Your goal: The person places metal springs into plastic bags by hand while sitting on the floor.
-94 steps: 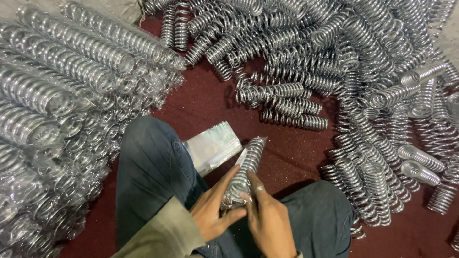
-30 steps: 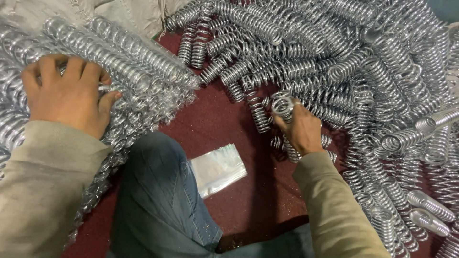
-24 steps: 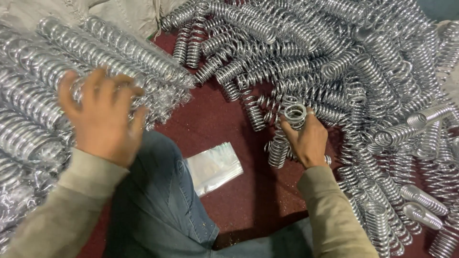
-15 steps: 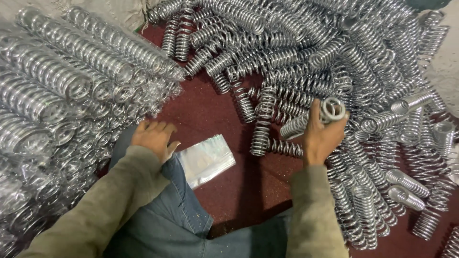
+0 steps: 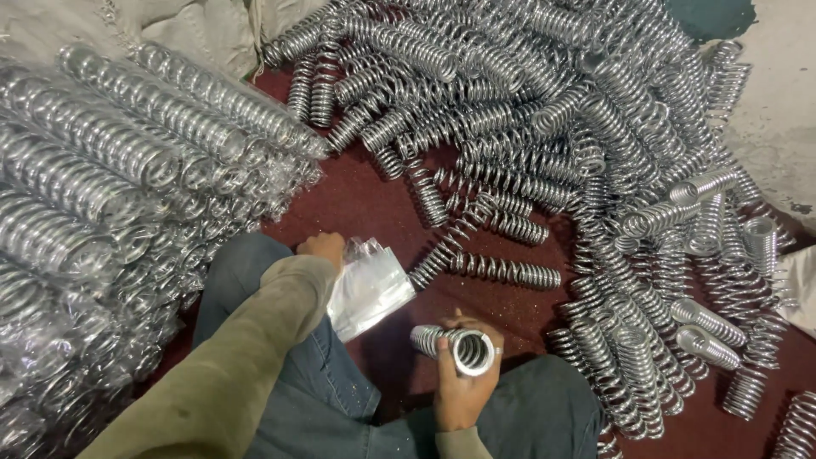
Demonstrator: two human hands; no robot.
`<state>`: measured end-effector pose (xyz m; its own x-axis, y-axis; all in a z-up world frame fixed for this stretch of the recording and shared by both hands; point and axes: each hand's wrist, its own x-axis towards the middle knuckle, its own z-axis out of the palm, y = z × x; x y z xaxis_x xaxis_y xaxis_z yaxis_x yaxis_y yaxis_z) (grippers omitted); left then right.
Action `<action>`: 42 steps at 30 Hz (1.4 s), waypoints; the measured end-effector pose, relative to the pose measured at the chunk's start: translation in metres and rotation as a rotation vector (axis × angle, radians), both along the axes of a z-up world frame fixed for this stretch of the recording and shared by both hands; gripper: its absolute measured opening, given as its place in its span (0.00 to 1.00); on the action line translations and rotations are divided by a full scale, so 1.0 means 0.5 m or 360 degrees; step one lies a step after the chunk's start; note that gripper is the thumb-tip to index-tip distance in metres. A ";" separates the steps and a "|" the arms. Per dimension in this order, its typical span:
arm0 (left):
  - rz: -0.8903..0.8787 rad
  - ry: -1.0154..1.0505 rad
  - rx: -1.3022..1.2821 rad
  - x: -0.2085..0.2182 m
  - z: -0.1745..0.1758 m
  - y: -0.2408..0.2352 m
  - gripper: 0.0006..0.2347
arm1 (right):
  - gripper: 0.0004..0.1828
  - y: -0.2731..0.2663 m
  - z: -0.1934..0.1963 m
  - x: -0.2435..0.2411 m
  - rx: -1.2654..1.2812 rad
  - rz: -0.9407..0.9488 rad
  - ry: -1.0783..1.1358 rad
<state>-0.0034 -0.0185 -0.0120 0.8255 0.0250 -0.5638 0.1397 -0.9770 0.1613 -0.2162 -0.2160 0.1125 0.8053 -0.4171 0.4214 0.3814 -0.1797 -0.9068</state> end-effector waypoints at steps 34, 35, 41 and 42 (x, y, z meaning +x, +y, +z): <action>-0.1090 -0.1759 -0.1867 -0.297 0.361 -0.058 0.04 | 0.02 -0.051 0.184 -0.013 -0.0607 0.0078 0.0211; -0.0609 -0.0741 -0.2412 -0.332 0.399 -0.052 0.07 | 0.04 -0.055 0.180 -0.025 -0.0701 -0.0008 0.0202; 0.0842 0.0625 -0.3021 -0.476 0.308 -0.131 0.19 | 0.05 -0.026 0.113 -0.100 -0.0316 -0.0269 0.0399; 0.0738 0.0065 -0.2803 -0.491 0.293 -0.156 0.14 | 0.06 -0.019 0.109 -0.110 -0.0256 -0.0157 0.0420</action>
